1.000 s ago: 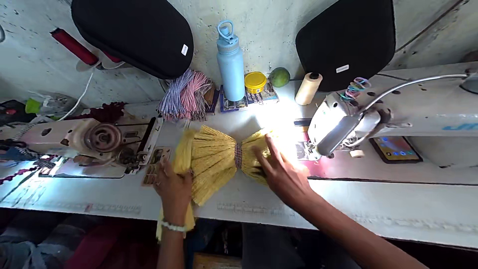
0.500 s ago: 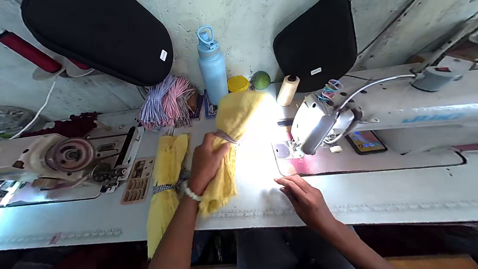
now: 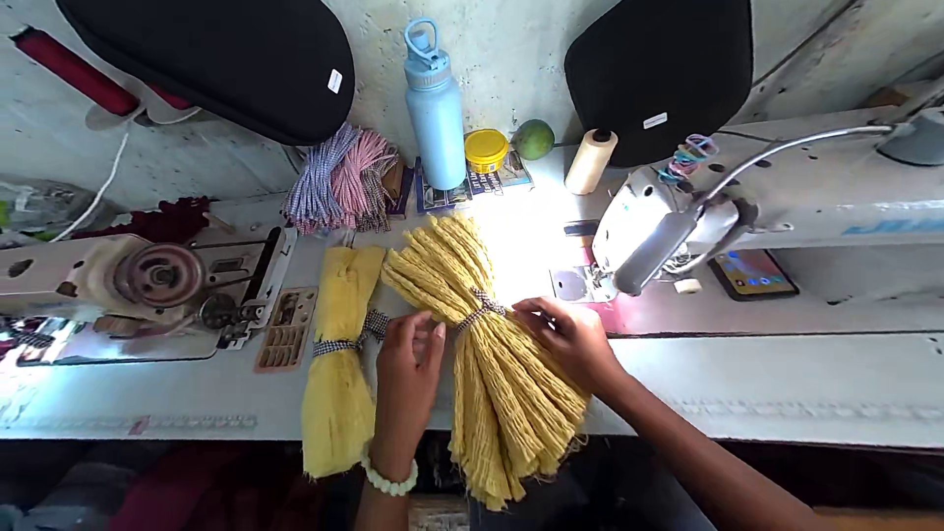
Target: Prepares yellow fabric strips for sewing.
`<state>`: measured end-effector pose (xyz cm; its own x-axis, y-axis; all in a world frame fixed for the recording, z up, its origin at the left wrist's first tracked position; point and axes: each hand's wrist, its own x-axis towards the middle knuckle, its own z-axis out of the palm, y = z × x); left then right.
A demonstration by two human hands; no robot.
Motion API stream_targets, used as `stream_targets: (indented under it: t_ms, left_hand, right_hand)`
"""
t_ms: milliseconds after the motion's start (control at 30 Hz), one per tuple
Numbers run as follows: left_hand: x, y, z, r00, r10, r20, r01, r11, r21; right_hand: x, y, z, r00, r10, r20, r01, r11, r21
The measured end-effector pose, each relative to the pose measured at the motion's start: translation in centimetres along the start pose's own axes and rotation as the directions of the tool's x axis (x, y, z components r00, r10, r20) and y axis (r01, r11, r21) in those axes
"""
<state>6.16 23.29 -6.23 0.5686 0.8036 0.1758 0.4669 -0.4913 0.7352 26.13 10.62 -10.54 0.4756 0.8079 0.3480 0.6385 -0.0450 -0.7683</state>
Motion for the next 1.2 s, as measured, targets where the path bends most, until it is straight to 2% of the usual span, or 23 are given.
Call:
stream_targets:
  t_ms: [100, 167, 333, 500, 567, 633, 667, 733, 800, 900, 967, 1000, 1067, 1100, 1133, 1200]
  left_hand:
    - [-0.3, 1.8, 1.8, 0.991, 0.127, -0.036, -0.128, 0.992, -0.006]
    - [-0.6, 1.8, 4.0, 0.985, 0.160, -0.059, -0.157, 0.986, 0.053]
    - [-0.4, 1.9, 5.3, 0.987, 0.128, -0.094, -0.117, 0.987, 0.112]
    - [-0.3, 1.7, 5.9, 0.986, 0.142, -0.082, -0.134, 0.986, 0.097]
    - [-0.3, 1.6, 5.8, 0.987, 0.149, -0.059, -0.143, 0.985, 0.101]
    - [-0.2, 1.5, 5.6, 0.988, 0.149, -0.041, -0.144, 0.984, 0.102]
    - [-0.2, 1.4, 5.5, 0.989, 0.146, -0.037, -0.142, 0.985, 0.101]
    - [-0.2, 1.4, 5.4, 0.989, 0.142, -0.033, -0.138, 0.985, 0.104]
    - [0.2, 1.5, 5.4, 0.982, 0.178, -0.060, -0.168, 0.975, 0.148]
    - [0.9, 2.6, 5.8, 0.958, 0.268, -0.098, -0.223, 0.917, 0.331]
    - [1.3, 3.5, 5.9, 0.961, 0.270, -0.050, -0.226, 0.881, 0.416]
    - [1.5, 3.9, 5.9, 0.970, 0.241, -0.017, -0.211, 0.880, 0.425]
    - [1.8, 4.3, 5.9, 0.984, 0.176, 0.026, -0.172, 0.899, 0.403]
    - [1.9, 4.2, 6.0, 0.986, 0.167, 0.024, -0.163, 0.907, 0.388]
    - [1.8, 3.9, 6.2, 0.984, 0.178, 0.007, -0.168, 0.913, 0.371]
    - [1.8, 3.2, 6.5, 0.977, 0.208, -0.044, -0.183, 0.928, 0.323]
  right_hand:
    - [1.0, -1.1, -0.1, 0.988, 0.114, 0.101, -0.124, 0.988, 0.095]
    - [1.2, -1.4, 0.2, 0.982, 0.121, 0.145, -0.140, 0.982, 0.127]
    - [1.5, -0.5, 1.3, 0.990, -0.033, 0.140, 0.022, 0.997, 0.077]
    - [1.4, -0.2, 2.3, 0.984, -0.176, 0.040, 0.179, 0.978, -0.105]
    - [1.6, -0.2, 2.3, 0.995, -0.082, 0.063, 0.085, 0.995, -0.048]
    - [2.0, -0.3, 1.6, 0.973, 0.121, 0.199, -0.159, 0.969, 0.190]
    - [2.3, -0.1, 1.3, 0.938, 0.197, 0.286, -0.289, 0.898, 0.332]
    - [2.7, 0.5, 1.0, 0.880, 0.236, 0.412, -0.440, 0.730, 0.523]
    - [2.9, 0.6, 0.8, 0.867, 0.215, 0.449, -0.457, 0.700, 0.548]
    - [2.8, 0.3, 0.6, 0.904, 0.159, 0.396, -0.335, 0.839, 0.428]
    - [2.4, 0.2, 0.5, 0.957, 0.043, 0.288, -0.109, 0.970, 0.217]
    - [2.0, 0.3, 0.6, 0.975, -0.063, 0.213, 0.048, 0.996, 0.075]
    - [1.7, 0.9, 1.2, 0.945, -0.311, 0.105, 0.326, 0.926, -0.188]
    - [1.6, 1.1, 1.2, 0.918, -0.384, 0.101, 0.397, 0.874, -0.281]
    - [1.5, 1.3, 1.3, 0.902, -0.418, 0.108, 0.429, 0.844, -0.322]
    - [1.5, 1.6, 1.4, 0.904, -0.422, 0.075, 0.424, 0.854, -0.303]
